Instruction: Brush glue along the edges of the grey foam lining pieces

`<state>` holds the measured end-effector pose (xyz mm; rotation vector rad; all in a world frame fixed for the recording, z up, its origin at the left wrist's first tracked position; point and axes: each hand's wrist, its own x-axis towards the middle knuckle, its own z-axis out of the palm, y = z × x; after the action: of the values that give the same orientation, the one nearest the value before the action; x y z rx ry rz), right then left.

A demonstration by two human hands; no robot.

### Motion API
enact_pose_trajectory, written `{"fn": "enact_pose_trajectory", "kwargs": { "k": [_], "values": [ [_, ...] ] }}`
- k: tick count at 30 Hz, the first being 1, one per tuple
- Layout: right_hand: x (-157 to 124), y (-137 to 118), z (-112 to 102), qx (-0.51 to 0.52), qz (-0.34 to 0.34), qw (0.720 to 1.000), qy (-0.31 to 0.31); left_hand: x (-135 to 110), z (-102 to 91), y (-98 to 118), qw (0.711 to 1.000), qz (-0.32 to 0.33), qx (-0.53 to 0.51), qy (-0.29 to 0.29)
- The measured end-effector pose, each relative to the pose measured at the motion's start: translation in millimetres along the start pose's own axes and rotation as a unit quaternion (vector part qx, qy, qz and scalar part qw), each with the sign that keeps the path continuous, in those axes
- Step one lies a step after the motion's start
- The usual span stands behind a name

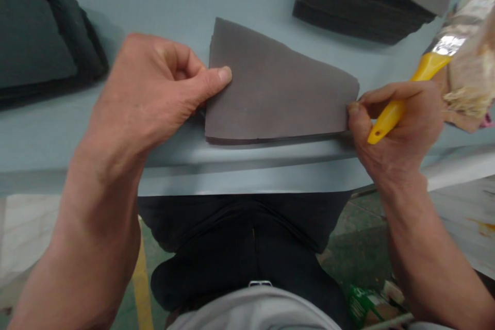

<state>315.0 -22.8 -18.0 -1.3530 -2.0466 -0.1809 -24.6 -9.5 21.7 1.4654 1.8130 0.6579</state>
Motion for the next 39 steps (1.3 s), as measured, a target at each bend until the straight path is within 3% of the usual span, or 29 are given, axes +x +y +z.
{"fn": "enact_pose_trajectory", "kwargs": {
  "k": [15, 22, 27, 31, 35, 39],
  "values": [
    [-1, -3, 3, 0.025, -0.001, 1.000, 0.010, -7, 13.8, -9, 0.993, 0.095, 0.010, 0.063],
    [-6, -5, 8, 0.023, 0.036, 0.999, 0.008, -7, 13.8, -18, 0.999, 0.014, 0.003, 0.051],
    [-9, -9, 10, -0.004, 0.040, 0.999, 0.018, -5, 11.4, -20, 0.998, -0.001, 0.021, 0.057],
    [-4, -16, 9, -0.045, 0.003, 0.998, 0.038, -2, 10.6, -22, 0.998, -0.005, 0.023, 0.064],
    [6, -16, 6, -0.024, -0.070, 0.997, 0.012, 0, 11.3, -24, 0.997, 0.008, 0.033, 0.063],
    [12, -11, 2, 0.010, -0.135, 0.990, -0.037, -3, 12.9, -23, 0.989, 0.087, 0.073, 0.093]
  ]
}}
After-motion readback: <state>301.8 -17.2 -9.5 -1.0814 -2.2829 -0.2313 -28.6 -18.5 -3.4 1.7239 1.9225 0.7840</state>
